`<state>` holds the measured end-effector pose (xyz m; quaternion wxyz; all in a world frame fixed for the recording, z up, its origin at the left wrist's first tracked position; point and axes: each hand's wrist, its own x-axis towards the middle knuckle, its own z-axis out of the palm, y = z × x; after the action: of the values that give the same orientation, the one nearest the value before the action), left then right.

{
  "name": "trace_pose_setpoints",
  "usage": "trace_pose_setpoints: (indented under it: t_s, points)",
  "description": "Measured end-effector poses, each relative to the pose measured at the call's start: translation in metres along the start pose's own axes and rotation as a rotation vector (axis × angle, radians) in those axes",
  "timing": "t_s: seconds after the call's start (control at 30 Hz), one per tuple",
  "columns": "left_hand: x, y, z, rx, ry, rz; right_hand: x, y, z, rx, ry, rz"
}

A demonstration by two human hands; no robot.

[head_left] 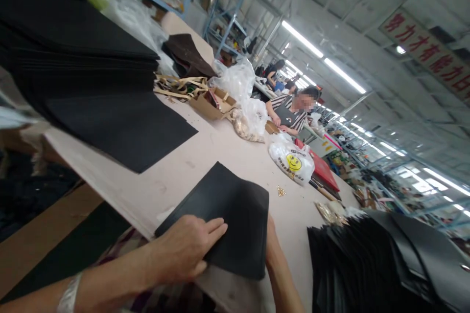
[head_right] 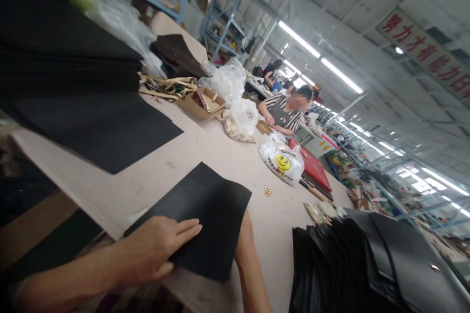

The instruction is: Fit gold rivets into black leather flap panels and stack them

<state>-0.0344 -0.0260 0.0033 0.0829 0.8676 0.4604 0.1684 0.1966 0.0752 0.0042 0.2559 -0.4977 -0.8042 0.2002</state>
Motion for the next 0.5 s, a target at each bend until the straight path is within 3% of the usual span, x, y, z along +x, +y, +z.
trace_pose_setpoints:
  t_s: [0.13,0.27,0.37,0.5]
  points:
    - [0.0,-0.001,0.024,-0.026,-0.01,0.006,-0.001,0.067,-0.029,-0.282,0.087,0.222]
    - [-0.004,-0.009,0.036,-0.057,0.065,0.012,0.024,0.125,-0.066,-0.452,0.152,0.394]
    - [-0.005,-0.012,0.043,-0.026,0.177,0.036,0.05,0.152,-0.081,-0.553,0.134,0.438]
    - [-0.003,-0.012,0.041,0.005,0.311,0.093,0.079,0.17,-0.083,-0.658,0.051,0.412]
